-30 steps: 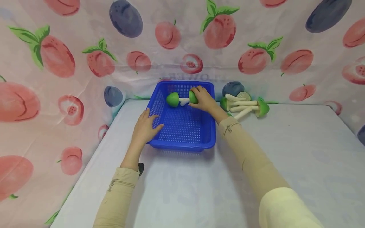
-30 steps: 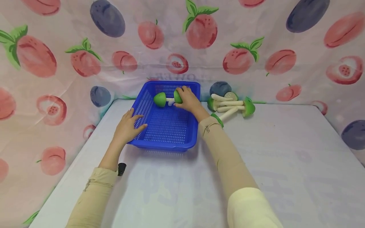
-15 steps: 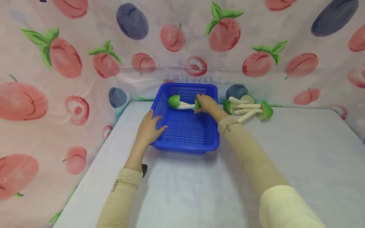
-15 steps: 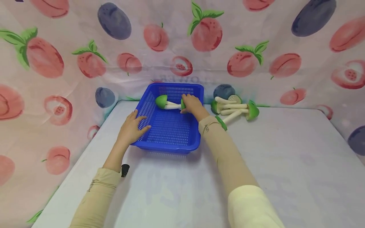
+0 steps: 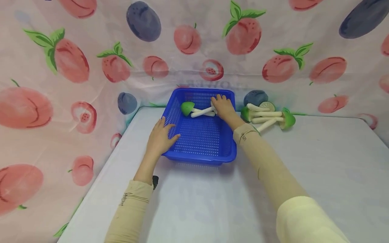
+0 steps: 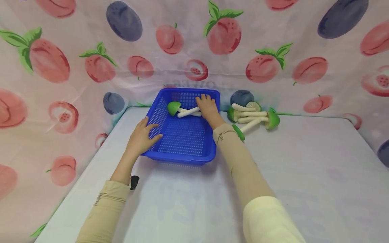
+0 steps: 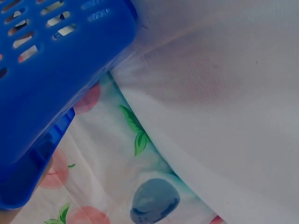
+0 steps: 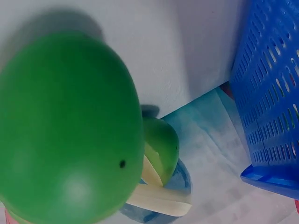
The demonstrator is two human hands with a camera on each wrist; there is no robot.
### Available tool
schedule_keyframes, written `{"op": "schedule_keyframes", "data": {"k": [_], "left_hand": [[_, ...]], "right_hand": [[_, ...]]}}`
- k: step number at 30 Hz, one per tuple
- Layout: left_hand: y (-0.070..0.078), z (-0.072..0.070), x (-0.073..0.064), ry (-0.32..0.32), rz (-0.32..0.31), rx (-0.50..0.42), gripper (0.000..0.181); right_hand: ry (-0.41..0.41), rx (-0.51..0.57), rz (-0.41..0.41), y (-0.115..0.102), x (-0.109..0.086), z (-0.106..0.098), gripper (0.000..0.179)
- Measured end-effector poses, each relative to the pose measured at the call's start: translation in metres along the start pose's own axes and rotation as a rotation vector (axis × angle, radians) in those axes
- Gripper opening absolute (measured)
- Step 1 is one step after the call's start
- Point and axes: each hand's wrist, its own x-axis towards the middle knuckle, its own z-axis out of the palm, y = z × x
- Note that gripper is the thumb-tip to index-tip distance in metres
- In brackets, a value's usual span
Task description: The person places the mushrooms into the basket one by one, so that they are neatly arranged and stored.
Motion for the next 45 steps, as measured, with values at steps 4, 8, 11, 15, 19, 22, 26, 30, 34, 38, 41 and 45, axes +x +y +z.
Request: {"op": "schedule_keyframes", "data": {"k": [4, 8, 11, 15, 19, 22, 26, 30, 34, 38, 41, 45], "left_hand": [[0.001, -0.003, -0.001, 0.003, -0.003, -0.001, 0.055], [0.001, -0.002, -0.001, -0.005, -0.011, -0.001, 0.055], [0.001, -0.002, -0.002, -0.013, -0.014, 0.000, 0.056], [0.002, -0.001, -0.001, -0.008, -0.012, -0.002, 0.056], [0.000, -0.001, -0.001, -0.001, -0.012, -0.001, 0.056], [-0.001, -0.001, -0.002, 0.001, -0.014, 0.001, 0.057], [-0.002, 0.000, -0.002, -0.003, -0.018, -0.001, 0.057], [-0.001, 0.002, 0.001, 0.002, -0.009, -0.007, 0.056], [0.003, 0.005, 0.003, -0.008, 0.001, -0.012, 0.056], [0.004, 0.004, 0.001, -0.019, -0.012, -0.014, 0.056], [0.003, 0.002, 0.000, -0.017, -0.013, -0.017, 0.055], [0.002, -0.001, 0.000, -0.007, -0.008, -0.017, 0.055]], "right_hand": [[-0.006, 0.022, 0.006, -0.001, -0.001, -0.001, 0.060], [-0.057, 0.009, 0.015, 0.000, -0.001, 0.000, 0.056], [-0.083, -0.018, 0.022, 0.000, -0.002, 0.002, 0.059], [-0.077, -0.053, 0.014, 0.000, -0.002, 0.003, 0.069], [-0.117, -0.112, -0.034, -0.003, -0.001, 0.004, 0.074], [-0.145, -0.115, -0.049, -0.003, 0.000, 0.006, 0.078], [-0.165, -0.047, -0.042, 0.000, 0.002, 0.005, 0.085], [-0.109, 0.136, -0.023, 0.006, 0.001, 0.000, 0.077], [0.023, 0.366, -0.006, 0.014, -0.009, -0.008, 0.055], [0.080, 0.451, -0.046, 0.013, -0.021, -0.016, 0.043], [0.075, 0.417, -0.102, 0.008, -0.029, -0.026, 0.039], [0.071, 0.368, -0.168, 0.002, -0.035, -0.036, 0.036]]}}
